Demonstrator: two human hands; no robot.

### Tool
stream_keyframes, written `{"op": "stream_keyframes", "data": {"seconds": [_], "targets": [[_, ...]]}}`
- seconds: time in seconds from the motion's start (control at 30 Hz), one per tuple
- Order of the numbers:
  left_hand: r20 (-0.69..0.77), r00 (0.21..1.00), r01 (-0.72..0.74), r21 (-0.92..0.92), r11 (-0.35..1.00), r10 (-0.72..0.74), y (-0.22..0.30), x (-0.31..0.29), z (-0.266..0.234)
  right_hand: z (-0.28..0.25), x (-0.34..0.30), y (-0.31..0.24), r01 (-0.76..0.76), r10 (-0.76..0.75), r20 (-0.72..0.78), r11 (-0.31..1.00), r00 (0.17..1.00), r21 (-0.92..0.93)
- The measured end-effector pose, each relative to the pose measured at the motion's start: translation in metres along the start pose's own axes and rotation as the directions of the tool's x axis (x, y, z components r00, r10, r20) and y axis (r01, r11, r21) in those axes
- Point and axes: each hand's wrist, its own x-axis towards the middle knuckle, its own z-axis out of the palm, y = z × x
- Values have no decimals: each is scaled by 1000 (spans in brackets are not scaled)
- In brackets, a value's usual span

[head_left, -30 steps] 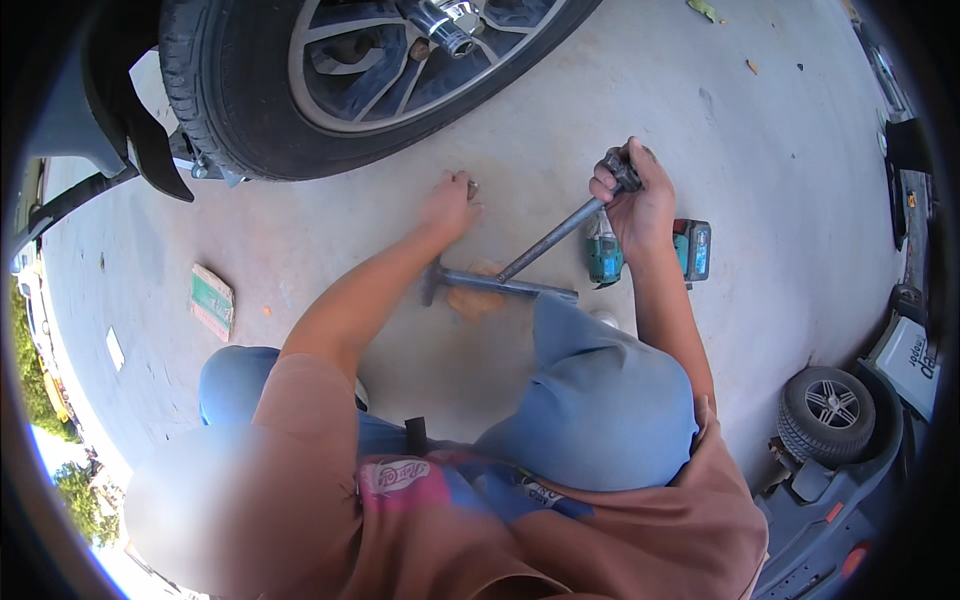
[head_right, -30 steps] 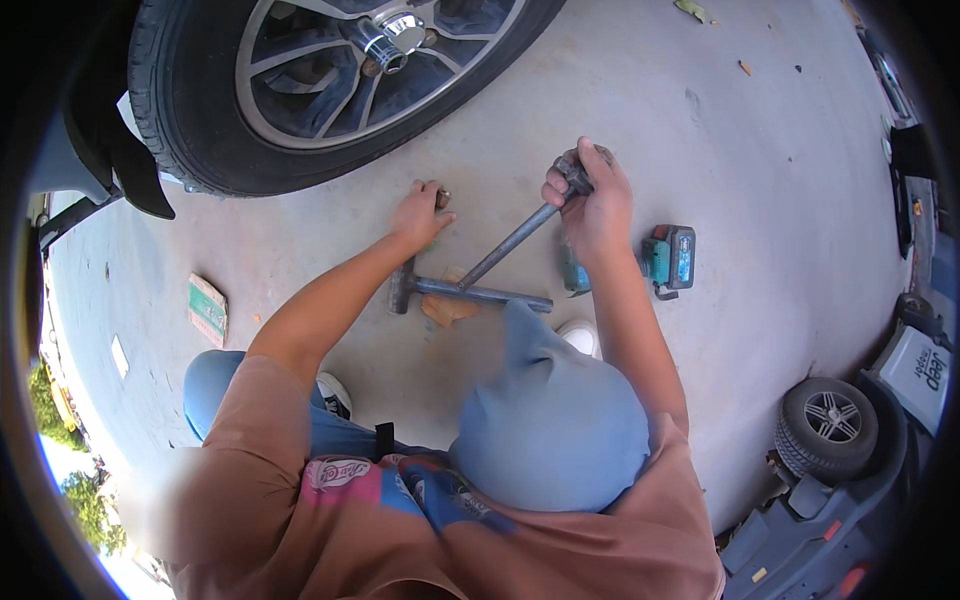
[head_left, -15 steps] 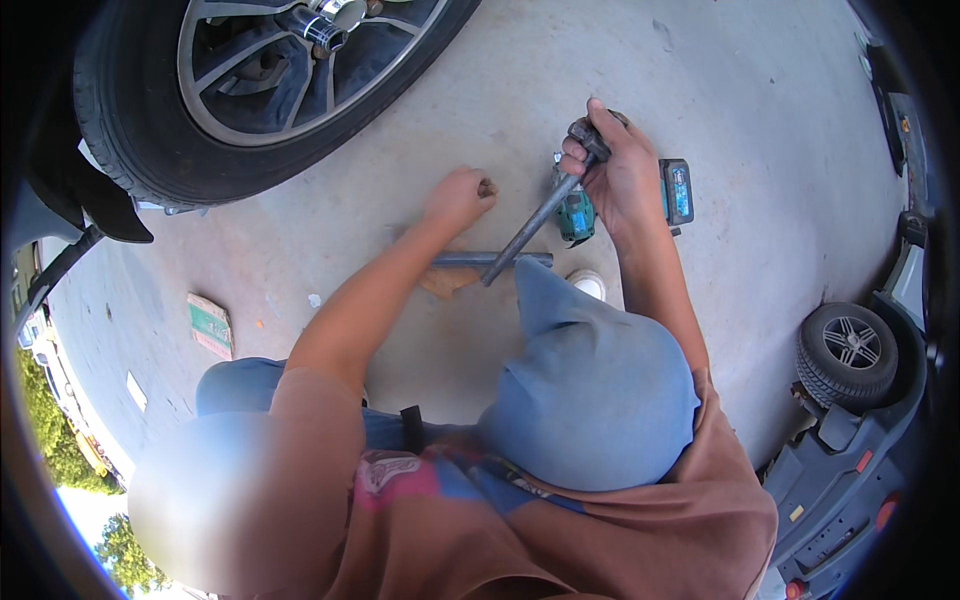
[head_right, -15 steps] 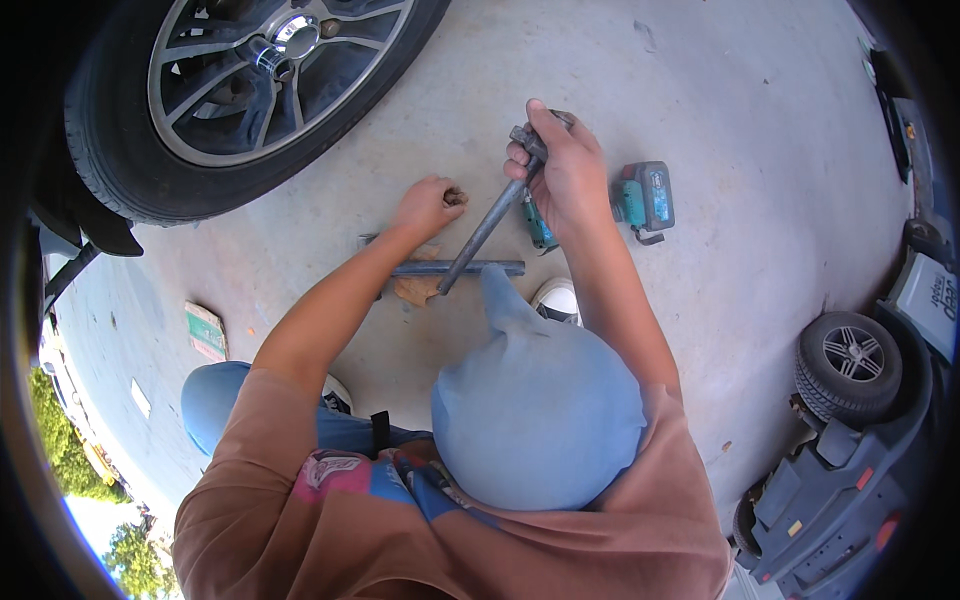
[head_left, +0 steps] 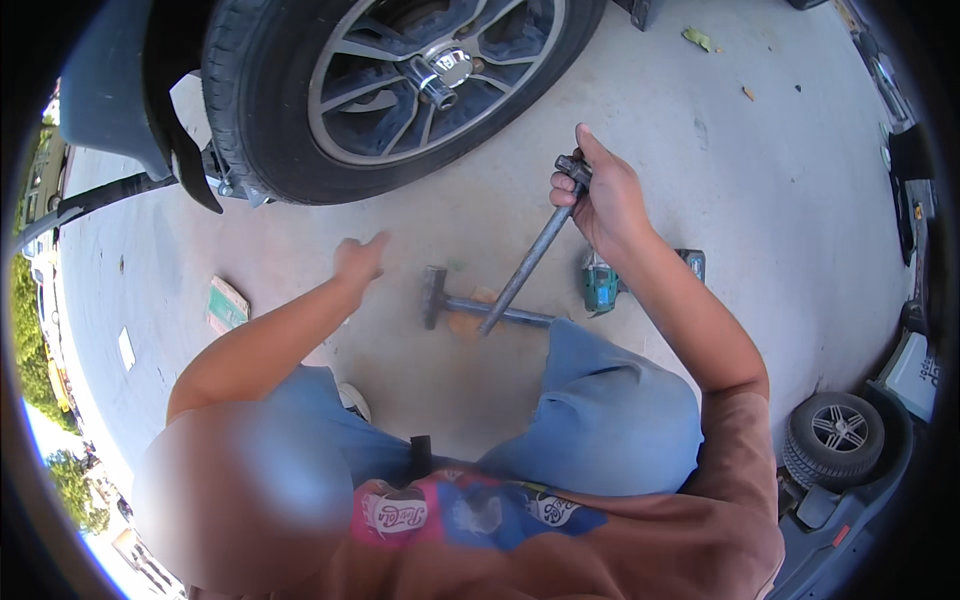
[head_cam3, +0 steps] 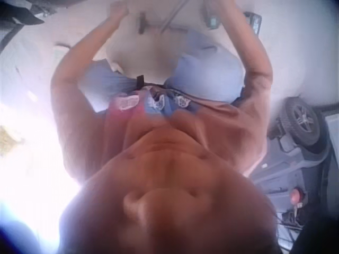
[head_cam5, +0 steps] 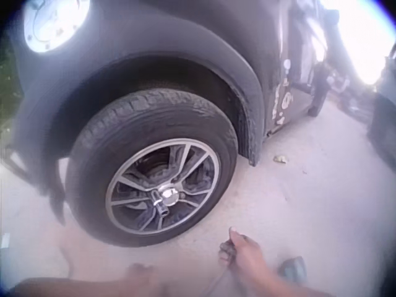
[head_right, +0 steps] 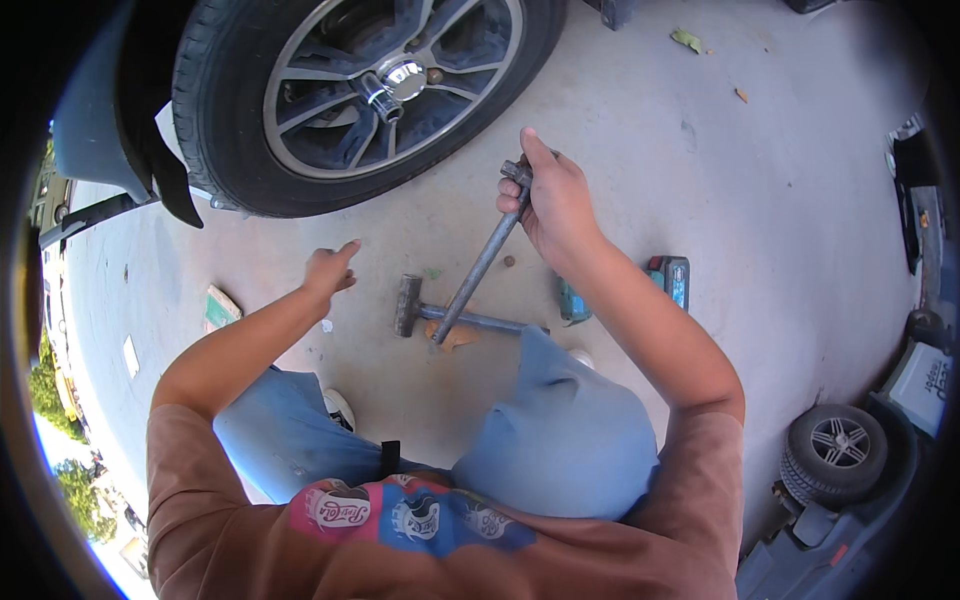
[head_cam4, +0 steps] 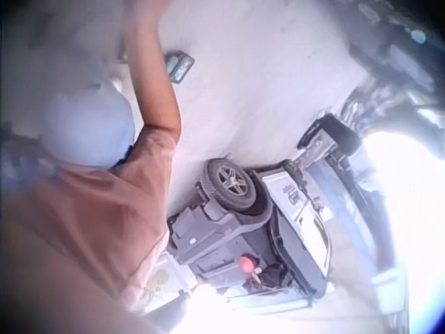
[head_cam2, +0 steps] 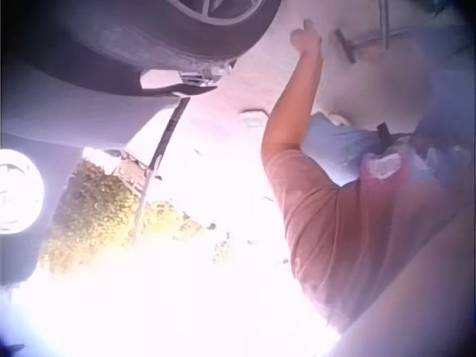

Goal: The person kneels beside a raised vehicle and repeatedly uses a hammer and impact wrench to loosen and remove lug nuts from a car wheel. The person alternates between tools and continues striking the wheel area while attempting to detach the tire.

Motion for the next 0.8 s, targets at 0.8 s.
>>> {"op": "stream_keyframes", "data": {"seconds": [0.8], "targets": [[-431, 348, -878, 161, 451, 832, 48, 9, -114, 115, 35, 53, 353, -346, -72, 905, 936, 239]]}}
